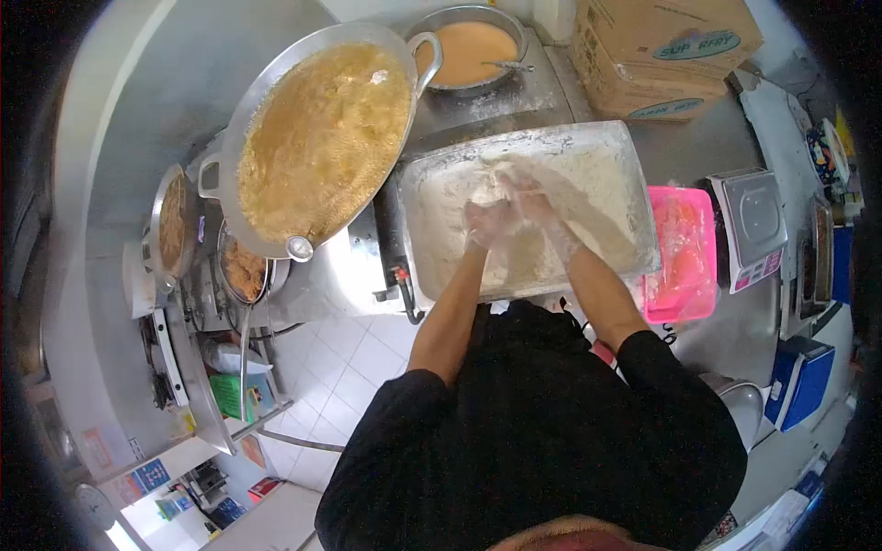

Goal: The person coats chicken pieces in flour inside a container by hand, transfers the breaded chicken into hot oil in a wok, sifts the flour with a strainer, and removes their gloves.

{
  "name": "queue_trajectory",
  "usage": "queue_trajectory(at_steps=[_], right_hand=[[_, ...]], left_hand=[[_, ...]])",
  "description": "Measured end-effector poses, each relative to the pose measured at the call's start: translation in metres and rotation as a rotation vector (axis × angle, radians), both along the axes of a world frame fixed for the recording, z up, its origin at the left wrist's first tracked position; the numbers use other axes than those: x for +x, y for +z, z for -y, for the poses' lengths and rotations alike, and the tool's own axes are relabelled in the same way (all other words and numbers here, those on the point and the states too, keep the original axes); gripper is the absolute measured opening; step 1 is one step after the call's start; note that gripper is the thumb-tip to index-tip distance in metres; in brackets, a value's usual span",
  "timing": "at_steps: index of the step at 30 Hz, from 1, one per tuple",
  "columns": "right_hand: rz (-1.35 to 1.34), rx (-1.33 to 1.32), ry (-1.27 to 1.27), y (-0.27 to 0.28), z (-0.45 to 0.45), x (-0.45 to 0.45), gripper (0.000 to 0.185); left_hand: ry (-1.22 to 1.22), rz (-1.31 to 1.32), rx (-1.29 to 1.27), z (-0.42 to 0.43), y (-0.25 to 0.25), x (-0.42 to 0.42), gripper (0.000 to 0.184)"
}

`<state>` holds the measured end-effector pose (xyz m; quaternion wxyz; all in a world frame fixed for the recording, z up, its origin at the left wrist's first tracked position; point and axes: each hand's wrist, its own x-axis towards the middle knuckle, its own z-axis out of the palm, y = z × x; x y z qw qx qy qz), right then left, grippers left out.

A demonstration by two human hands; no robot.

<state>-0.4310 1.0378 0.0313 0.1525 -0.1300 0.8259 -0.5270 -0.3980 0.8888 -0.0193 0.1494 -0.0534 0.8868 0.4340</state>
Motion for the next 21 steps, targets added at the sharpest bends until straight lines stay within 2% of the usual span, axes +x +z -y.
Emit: queue_trajectory(at_steps=[2, 3, 4, 6, 7, 9, 10, 12, 14, 16, 18, 20, 21], right_hand=[[0.158, -0.225, -0.057, 0.040, -0.013, 0.002, 0.054], [0.246, -0.447, 0.000, 0.038, -0.020, 0.003, 0.059], [0.261, -0.395, -0.065, 0.047, -0.027, 0.011, 0.060], [0.457, -0.408, -0.279, 0.065, -0.036, 0.016, 0.059], [0.633, -0.473, -0.426, 0.067, -0.038, 0.004, 0.057], [0.835, -0.574, -0.505, 0.065, -0.042, -0.003, 0.055], [0.858, -0.613, -0.438, 0.063, -0.052, -0.003, 0.055], [0.872, -0.695, -0.376, 0.060, -0.060, 0.004, 0.055], [0.849, -0.783, -0.383, 0.060, -0.062, 0.017, 0.056], [0.820, -0.870, -0.387, 0.062, -0.065, 0.026, 0.057], [0.803, -0.925, -0.369, 0.053, -0.070, 0.033, 0.057], [0.780, -0.953, -0.325, 0.015, -0.082, 0.028, 0.055], [0.684, -0.935, -0.323, -0.019, -0.093, 0.021, 0.053]], left_hand=[[0.038, 0.057, -0.083, 0.005, 0.024, -0.002, 0.043], [0.055, 0.095, -0.126, 0.010, 0.038, 0.002, 0.039], [0.072, 0.138, -0.167, 0.013, 0.051, 0.011, 0.036], [0.026, 0.083, -0.095, 0.020, 0.080, 0.029, 0.034], [-0.035, -0.018, 0.016, 0.028, 0.098, 0.036, 0.036], [-0.154, -0.212, 0.049, 0.036, 0.102, 0.044, 0.040], [-0.218, -0.306, -0.031, 0.040, 0.093, 0.045, 0.043], [-0.131, -0.185, 0.408, 0.043, 0.085, 0.050, 0.045], [0.210, 0.285, 1.418, 0.041, 0.077, 0.054, 0.047], [0.018, 0.106, 0.936, 0.045, 0.078, 0.057, 0.047], [0.039, -0.009, 0.817, 0.044, 0.076, 0.063, 0.049], [0.256, -0.085, 1.062, 0.040, 0.062, 0.055, 0.052], [0.251, 0.034, 1.130, 0.055, 0.035, 0.050, 0.048]])
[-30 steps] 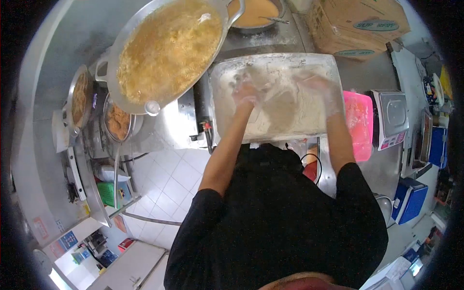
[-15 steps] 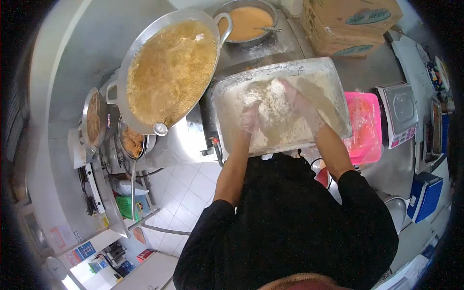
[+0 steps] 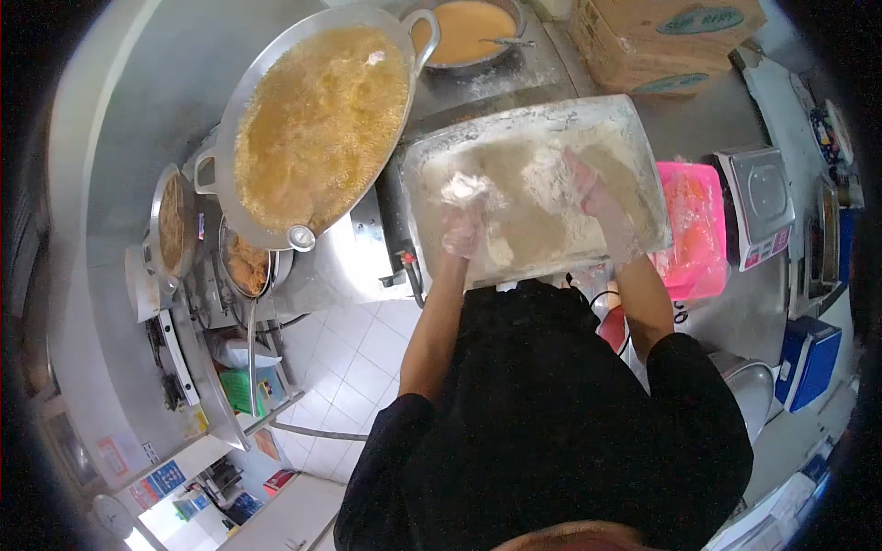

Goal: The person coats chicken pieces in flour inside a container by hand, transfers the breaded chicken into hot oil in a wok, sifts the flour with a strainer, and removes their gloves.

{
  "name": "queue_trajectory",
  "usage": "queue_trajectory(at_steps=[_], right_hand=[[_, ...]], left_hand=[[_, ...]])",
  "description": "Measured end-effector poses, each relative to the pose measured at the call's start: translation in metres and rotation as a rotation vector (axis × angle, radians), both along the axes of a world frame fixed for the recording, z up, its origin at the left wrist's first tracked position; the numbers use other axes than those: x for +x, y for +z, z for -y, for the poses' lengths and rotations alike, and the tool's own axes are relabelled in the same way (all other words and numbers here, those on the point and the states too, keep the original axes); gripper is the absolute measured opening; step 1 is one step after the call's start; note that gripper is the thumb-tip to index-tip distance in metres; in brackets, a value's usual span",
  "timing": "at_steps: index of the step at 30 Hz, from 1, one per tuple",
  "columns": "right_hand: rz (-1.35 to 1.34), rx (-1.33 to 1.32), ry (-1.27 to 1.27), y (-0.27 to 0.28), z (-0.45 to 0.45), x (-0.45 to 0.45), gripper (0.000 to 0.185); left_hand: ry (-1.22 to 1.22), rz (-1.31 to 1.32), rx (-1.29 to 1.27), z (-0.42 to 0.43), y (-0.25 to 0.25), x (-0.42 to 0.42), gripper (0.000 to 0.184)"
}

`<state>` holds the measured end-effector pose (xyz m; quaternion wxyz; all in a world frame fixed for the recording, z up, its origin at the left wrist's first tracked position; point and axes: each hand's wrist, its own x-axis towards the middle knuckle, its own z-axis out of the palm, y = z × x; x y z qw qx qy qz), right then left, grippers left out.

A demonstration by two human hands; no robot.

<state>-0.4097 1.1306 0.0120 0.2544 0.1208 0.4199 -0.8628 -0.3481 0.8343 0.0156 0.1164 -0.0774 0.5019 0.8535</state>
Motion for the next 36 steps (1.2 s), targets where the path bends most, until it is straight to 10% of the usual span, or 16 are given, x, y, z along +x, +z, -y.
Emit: queue_trajectory(at_steps=[3, 7, 16, 18, 22, 23, 25, 28, 30, 36], right_hand=[[-0.128, 0.205, 0.059, -0.072, -0.040, 0.008, 0.042], [-0.039, 0.682, 0.477, -0.078, -0.064, 0.069, 0.029], [-0.622, 0.575, 0.167, -0.014, -0.008, 0.022, 0.046], [-0.707, 0.740, 0.082, -0.041, -0.022, -0.007, 0.054], [-0.501, 0.190, 0.098, 0.016, 0.009, -0.004, 0.063], [-0.488, 0.306, 0.197, 0.027, 0.025, -0.009, 0.064], [-0.573, 1.544, 0.578, 0.019, 0.050, -0.031, 0.065], [-0.529, 1.466, 1.019, 0.019, 0.039, -0.042, 0.073], [-0.676, 1.451, 0.897, 0.007, 0.041, -0.036, 0.071], [-0.708, 1.119, 0.655, 0.070, 0.033, -0.007, 0.067]], left_hand=[[-0.260, 0.026, -0.265, 0.040, -0.081, 0.011, 0.041], [-0.712, -0.595, -1.472, 0.010, -0.098, 0.031, 0.038], [-0.116, -0.069, -0.300, -0.044, -0.010, -0.026, 0.041], [-0.059, -0.072, -0.499, -0.018, -0.010, -0.038, 0.040], [-0.397, -0.265, -1.231, 0.013, -0.055, -0.056, 0.038], [-0.471, -0.327, -1.240, 0.016, -0.065, -0.057, 0.037], [-0.585, -0.383, -1.048, 0.024, -0.085, -0.062, 0.036], [-0.626, -0.348, -0.418, 0.029, -0.116, -0.068, 0.034], [-0.516, -0.749, -0.601, 0.017, -0.135, -0.064, 0.036], [-0.251, -0.357, -0.997, -0.026, -0.033, -0.040, 0.043]])
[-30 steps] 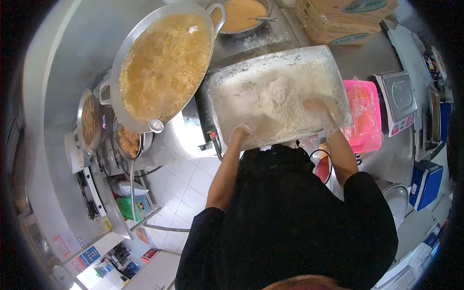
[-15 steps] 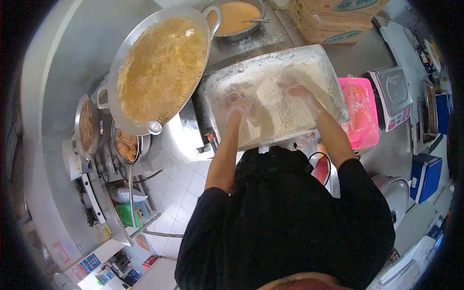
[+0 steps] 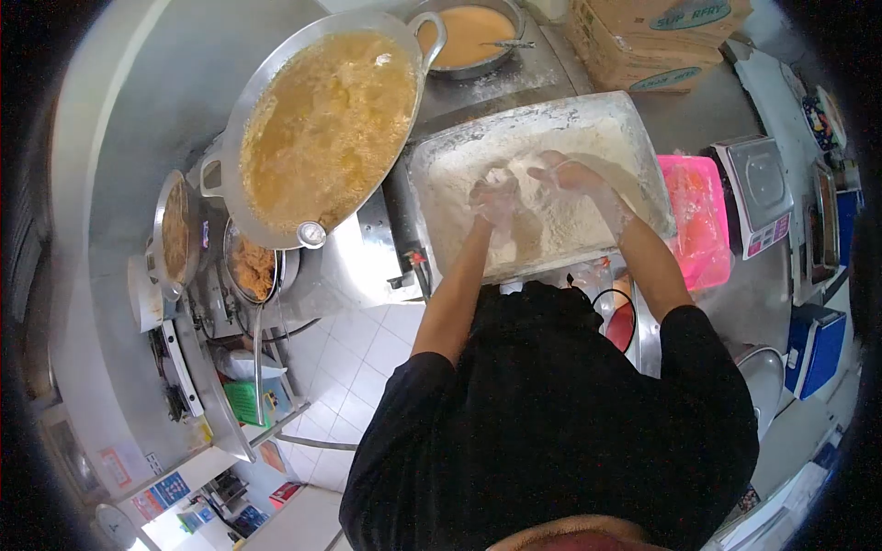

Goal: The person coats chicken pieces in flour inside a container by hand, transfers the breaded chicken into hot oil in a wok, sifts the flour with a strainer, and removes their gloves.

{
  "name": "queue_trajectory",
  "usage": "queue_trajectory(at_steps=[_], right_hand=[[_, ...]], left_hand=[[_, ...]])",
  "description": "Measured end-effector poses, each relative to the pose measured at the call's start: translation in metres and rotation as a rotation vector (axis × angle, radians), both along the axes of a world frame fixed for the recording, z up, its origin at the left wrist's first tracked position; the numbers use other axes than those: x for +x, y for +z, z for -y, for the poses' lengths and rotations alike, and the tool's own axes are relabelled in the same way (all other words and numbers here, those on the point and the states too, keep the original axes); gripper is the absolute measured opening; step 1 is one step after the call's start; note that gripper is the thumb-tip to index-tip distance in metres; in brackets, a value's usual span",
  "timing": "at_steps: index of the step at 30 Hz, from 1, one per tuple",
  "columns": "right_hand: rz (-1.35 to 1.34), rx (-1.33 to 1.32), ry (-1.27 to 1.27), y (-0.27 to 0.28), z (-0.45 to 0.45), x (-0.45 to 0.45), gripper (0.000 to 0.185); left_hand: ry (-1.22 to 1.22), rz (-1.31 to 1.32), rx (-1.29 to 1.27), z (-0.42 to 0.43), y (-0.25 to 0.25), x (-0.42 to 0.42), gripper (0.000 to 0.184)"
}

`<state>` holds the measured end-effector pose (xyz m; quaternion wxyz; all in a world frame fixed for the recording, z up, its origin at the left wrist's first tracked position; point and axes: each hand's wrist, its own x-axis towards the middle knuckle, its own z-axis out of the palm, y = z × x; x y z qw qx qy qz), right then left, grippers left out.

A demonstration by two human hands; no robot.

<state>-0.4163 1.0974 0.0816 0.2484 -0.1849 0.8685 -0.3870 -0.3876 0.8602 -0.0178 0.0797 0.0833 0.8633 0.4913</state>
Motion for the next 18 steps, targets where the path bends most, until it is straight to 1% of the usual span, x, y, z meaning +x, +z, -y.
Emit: queue_trajectory(at_steps=[1, 2, 3, 4, 5, 6, 7, 8, 9, 10, 12, 14, 16, 18], right_hand=[[0.016, -0.059, -0.026, -0.004, -0.008, -0.001, 0.067], [0.032, -0.118, -0.050, -0.009, -0.015, -0.002, 0.068], [0.014, -0.144, -0.058, -0.011, -0.025, -0.005, 0.069], [0.058, -0.195, -0.112, -0.005, -0.027, -0.001, 0.069], [0.100, -0.248, -0.166, 0.001, -0.030, 0.004, 0.069], [0.112, -0.260, -0.186, -0.003, -0.035, 0.002, 0.068], [0.131, -0.299, -0.210, -0.019, -0.043, 0.000, 0.066], [0.137, -0.374, -0.173, -0.045, -0.055, -0.006, 0.065], [0.143, -0.521, -0.078, -0.101, -0.077, -0.021, 0.063], [0.170, -0.681, 0.029, -0.158, -0.093, -0.022, 0.062], [0.228, -0.488, -0.029, -0.118, -0.074, 0.023, 0.062], [0.279, -0.400, -0.042, -0.108, -0.050, 0.056, 0.063], [0.282, -0.495, -0.057, -0.095, -0.027, 0.064, 0.064], [0.300, -0.679, -0.074, -0.074, -0.016, 0.060, 0.064]], left_hand=[[0.134, 0.120, 0.141, -0.005, 0.028, 0.005, 0.041], [0.310, 0.374, 0.502, -0.003, 0.061, 0.013, 0.037], [0.344, 0.373, 0.635, -0.001, 0.075, 0.015, 0.038], [0.376, 0.369, 0.767, 0.002, 0.087, 0.016, 0.040], [0.280, 0.129, 0.660, 0.005, 0.090, 0.026, 0.042], [0.270, 0.229, 0.381, 0.014, 0.080, 0.021, 0.043], [0.214, 0.325, 0.069, 0.022, 0.070, 0.016, 0.044], [0.123, 0.413, -0.212, 0.031, 0.059, 0.012, 0.045], [0.026, 0.354, -0.361, 0.035, 0.060, 0.022, 0.044], [-0.055, 0.266, -0.450, 0.037, 0.065, 0.038, 0.043], [-0.176, 0.074, -0.495, 0.029, 0.071, 0.058, 0.041], [-0.248, -0.078, -0.517, 0.009, 0.072, 0.066, 0.039], [-0.269, -0.156, -0.496, -0.016, 0.074, 0.053, 0.037], [-0.240, -0.122, -0.436, -0.026, 0.084, 0.045, 0.035]])
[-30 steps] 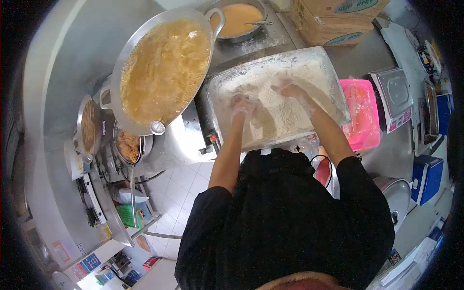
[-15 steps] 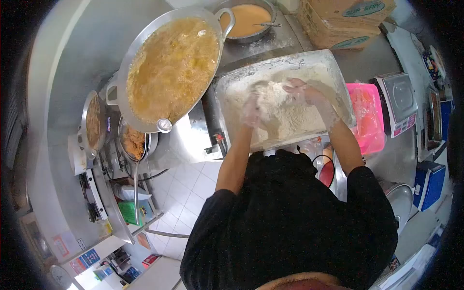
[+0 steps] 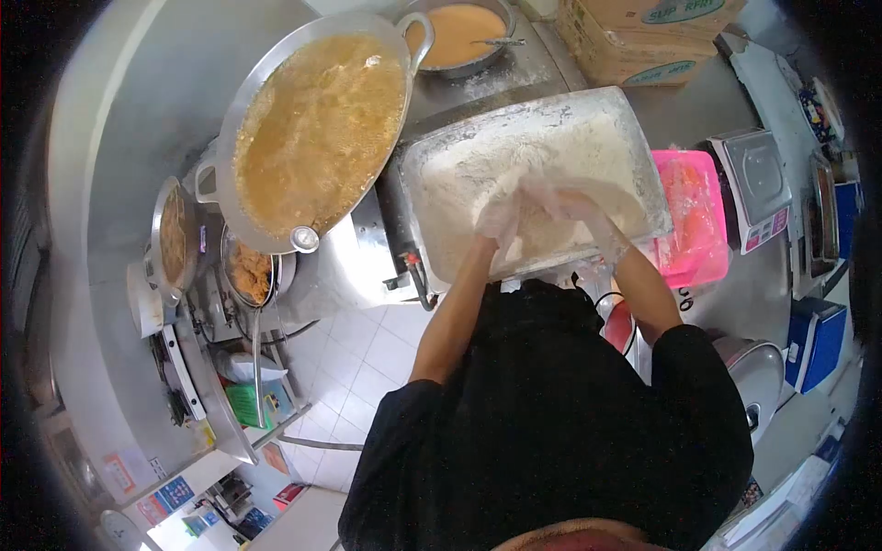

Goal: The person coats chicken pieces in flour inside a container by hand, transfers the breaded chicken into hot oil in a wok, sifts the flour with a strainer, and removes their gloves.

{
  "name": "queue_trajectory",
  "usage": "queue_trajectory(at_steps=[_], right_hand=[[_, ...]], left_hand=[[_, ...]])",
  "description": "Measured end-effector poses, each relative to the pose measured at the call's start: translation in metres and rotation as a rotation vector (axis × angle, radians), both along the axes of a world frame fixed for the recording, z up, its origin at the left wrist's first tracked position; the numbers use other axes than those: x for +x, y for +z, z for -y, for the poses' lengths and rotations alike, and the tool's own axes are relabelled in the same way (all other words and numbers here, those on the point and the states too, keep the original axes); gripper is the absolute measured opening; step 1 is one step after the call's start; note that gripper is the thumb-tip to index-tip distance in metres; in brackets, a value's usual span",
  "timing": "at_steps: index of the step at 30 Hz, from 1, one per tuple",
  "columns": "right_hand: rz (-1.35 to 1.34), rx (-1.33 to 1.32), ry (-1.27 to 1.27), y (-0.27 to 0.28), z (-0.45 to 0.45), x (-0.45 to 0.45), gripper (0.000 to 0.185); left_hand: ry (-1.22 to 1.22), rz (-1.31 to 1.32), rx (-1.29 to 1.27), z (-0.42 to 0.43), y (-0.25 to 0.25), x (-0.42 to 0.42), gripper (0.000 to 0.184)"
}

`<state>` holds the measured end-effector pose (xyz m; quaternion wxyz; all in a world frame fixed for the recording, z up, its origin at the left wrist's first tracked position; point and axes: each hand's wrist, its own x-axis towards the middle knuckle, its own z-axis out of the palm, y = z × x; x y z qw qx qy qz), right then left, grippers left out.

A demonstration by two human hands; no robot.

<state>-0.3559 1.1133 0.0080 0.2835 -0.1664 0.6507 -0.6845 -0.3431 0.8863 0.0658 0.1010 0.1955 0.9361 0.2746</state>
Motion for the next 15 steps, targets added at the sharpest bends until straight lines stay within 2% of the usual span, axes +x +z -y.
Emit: queue_trajectory(at_steps=[2, 3, 5, 6, 8, 9, 11, 12, 13, 14, 15], right_hand=[[0.026, -0.203, -0.041, 0.031, 0.000, -0.006, 0.065], [0.057, -0.264, -0.091, 0.046, 0.001, -0.009, 0.066], [0.125, -0.394, -0.263, 0.073, 0.010, -0.003, 0.062], [0.254, -0.347, -0.273, 0.076, 0.018, -0.007, 0.066], [0.468, -0.272, -0.313, 0.079, 0.025, -0.017, 0.073], [0.553, -0.251, -0.346, 0.078, 0.025, -0.021, 0.076], [0.593, -0.237, -0.430, 0.075, 0.025, -0.020, 0.079], [0.585, -0.214, -0.458, 0.081, 0.026, -0.018, 0.080], [0.521, -0.168, -0.454, 0.112, 0.032, -0.008, 0.080], [0.562, -0.165, -0.427, 0.119, 0.038, -0.005, 0.081], [0.603, -0.161, -0.400, 0.126, 0.043, -0.003, 0.081]], left_hand=[[0.126, 0.153, 0.077, -0.002, 0.002, -0.009, 0.030], [0.223, 0.271, 0.212, -0.001, -0.003, -0.008, 0.028], [0.327, 0.201, 0.404, -0.009, -0.010, 0.001, 0.027], [0.330, 0.014, 0.457, -0.022, -0.011, 0.009, 0.028], [0.398, -0.006, 0.660, -0.029, -0.012, 0.017, 0.030], [0.456, 0.158, 0.808, -0.028, 0.003, 0.013, 0.032], [0.406, 0.197, 0.761, -0.038, 0.043, 0.020, 0.034], [0.300, 0.062, 0.563, -0.047, 0.072, 0.025, 0.035], [0.258, 0.069, 0.431, -0.050, 0.075, 0.029, 0.035], [0.210, 0.071, 0.299, -0.054, 0.079, 0.032, 0.036], [0.218, 0.207, 0.242, -0.062, 0.065, 0.035, 0.036]])
